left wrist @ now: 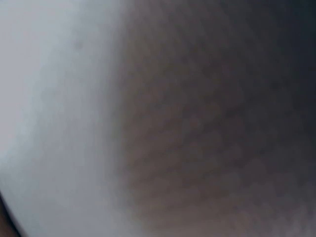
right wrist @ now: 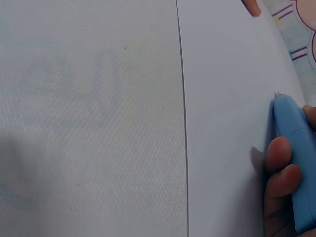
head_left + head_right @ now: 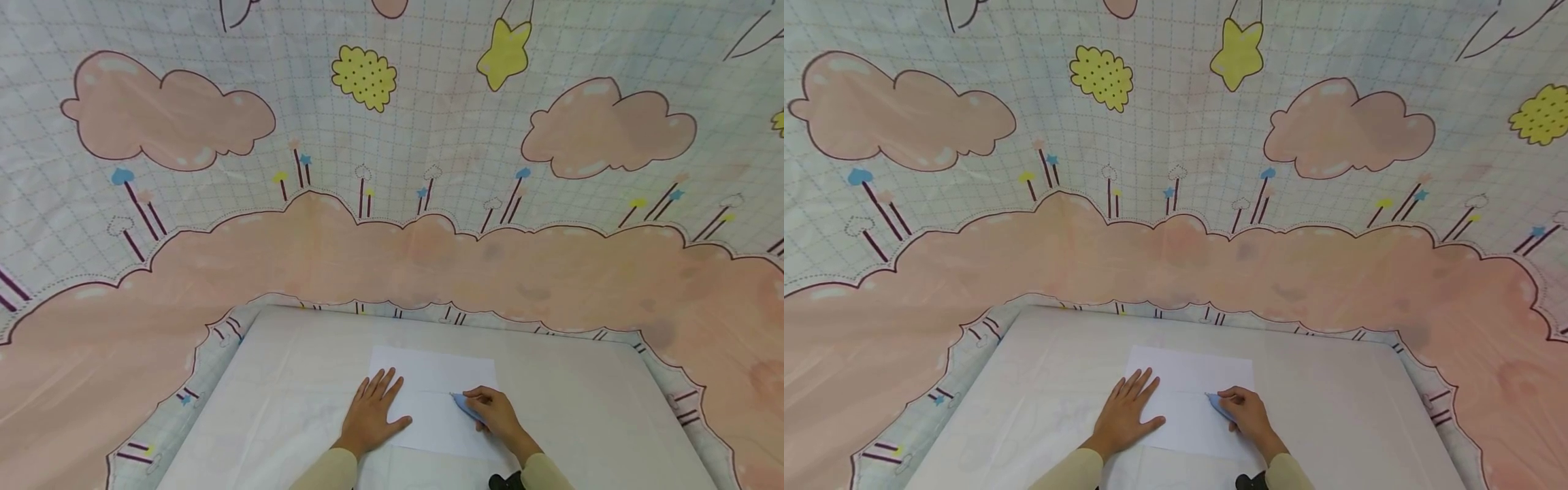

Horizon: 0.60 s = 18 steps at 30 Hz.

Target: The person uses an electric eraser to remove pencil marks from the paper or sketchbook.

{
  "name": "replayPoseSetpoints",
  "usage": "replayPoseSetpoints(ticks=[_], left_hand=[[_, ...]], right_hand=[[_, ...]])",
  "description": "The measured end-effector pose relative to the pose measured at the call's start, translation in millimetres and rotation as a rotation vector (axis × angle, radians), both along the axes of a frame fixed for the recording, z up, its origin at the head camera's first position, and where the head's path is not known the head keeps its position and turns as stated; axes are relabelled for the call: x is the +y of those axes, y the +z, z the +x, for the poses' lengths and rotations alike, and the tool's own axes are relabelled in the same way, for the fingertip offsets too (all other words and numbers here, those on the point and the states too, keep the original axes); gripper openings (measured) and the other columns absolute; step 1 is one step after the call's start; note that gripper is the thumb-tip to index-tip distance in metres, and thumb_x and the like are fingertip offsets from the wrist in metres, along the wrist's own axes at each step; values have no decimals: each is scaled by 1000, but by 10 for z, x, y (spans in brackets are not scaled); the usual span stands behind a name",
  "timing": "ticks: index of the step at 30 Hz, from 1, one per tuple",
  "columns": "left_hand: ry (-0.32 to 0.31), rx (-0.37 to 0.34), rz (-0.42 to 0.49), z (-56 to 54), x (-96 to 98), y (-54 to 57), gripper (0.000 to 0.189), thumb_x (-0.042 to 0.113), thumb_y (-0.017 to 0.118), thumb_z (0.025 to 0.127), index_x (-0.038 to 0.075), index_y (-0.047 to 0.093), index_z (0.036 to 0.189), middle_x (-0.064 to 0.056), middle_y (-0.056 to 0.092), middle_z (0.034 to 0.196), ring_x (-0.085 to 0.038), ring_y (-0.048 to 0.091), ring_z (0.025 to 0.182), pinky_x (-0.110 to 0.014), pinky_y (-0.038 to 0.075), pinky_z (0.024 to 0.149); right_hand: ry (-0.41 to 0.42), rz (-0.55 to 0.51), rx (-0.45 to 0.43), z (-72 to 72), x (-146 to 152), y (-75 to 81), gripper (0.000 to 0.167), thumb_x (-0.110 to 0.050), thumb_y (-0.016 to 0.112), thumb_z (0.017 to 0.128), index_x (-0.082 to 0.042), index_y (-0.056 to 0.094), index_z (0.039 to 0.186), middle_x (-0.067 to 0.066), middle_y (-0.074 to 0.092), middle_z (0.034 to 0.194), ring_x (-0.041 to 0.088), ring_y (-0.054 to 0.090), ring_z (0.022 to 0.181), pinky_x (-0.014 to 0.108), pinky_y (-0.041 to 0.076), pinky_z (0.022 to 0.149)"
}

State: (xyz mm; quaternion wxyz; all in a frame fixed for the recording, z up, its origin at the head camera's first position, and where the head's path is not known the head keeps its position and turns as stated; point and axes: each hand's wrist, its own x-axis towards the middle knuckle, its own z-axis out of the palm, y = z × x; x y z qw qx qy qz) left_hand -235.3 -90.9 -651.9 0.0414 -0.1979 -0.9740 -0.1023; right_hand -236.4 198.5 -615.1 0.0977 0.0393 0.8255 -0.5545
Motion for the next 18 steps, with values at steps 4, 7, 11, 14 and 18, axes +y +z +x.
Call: replayPoseSetpoints(ticks=[4, 7, 11, 14, 18], left_hand=[[0, 10, -10, -8, 4, -14, 85, 80, 30, 88, 27, 33, 155, 3, 24, 163, -21, 21, 151, -47, 19, 121], [-1, 27, -5, -2, 6, -18, 85, 80, 30, 89, 27, 35, 154, 3, 25, 163, -21, 22, 150, -47, 20, 121], [-4, 62, -2, 9, 6, -20, 84, 80, 32, 88, 26, 37, 153, 2, 28, 162, -22, 25, 149, -48, 23, 119], [-6, 71, -2, 16, 7, -21, 84, 79, 33, 88, 25, 39, 152, 1, 29, 161, -23, 26, 149, -48, 24, 118], [-4, 55, 1, 22, 12, -2, 83, 78, 35, 89, 25, 38, 152, 1, 29, 162, -23, 25, 149, -48, 23, 119]], right_hand=[[3, -14, -2, -1, 9, 3, 24, -16, 70, 89, -2, 72, 108, 4, 59, 74, 11, 54, 45, 20, 41, 42], [24, -17, 2, 2, 25, -4, 25, -17, 70, 90, -1, 72, 109, 3, 59, 74, 11, 54, 46, 20, 41, 42], [38, -26, -4, 5, 42, -10, 27, -18, 70, 90, 0, 71, 110, 3, 59, 74, 11, 54, 46, 20, 41, 43], [21, -32, -15, 6, 40, -4, 27, -17, 69, 90, 0, 71, 111, 4, 58, 73, 12, 54, 47, 21, 42, 43], [-4, -32, -29, 7, 28, 5, 26, -17, 69, 90, 0, 71, 111, 3, 58, 72, 12, 54, 47, 21, 42, 44]])
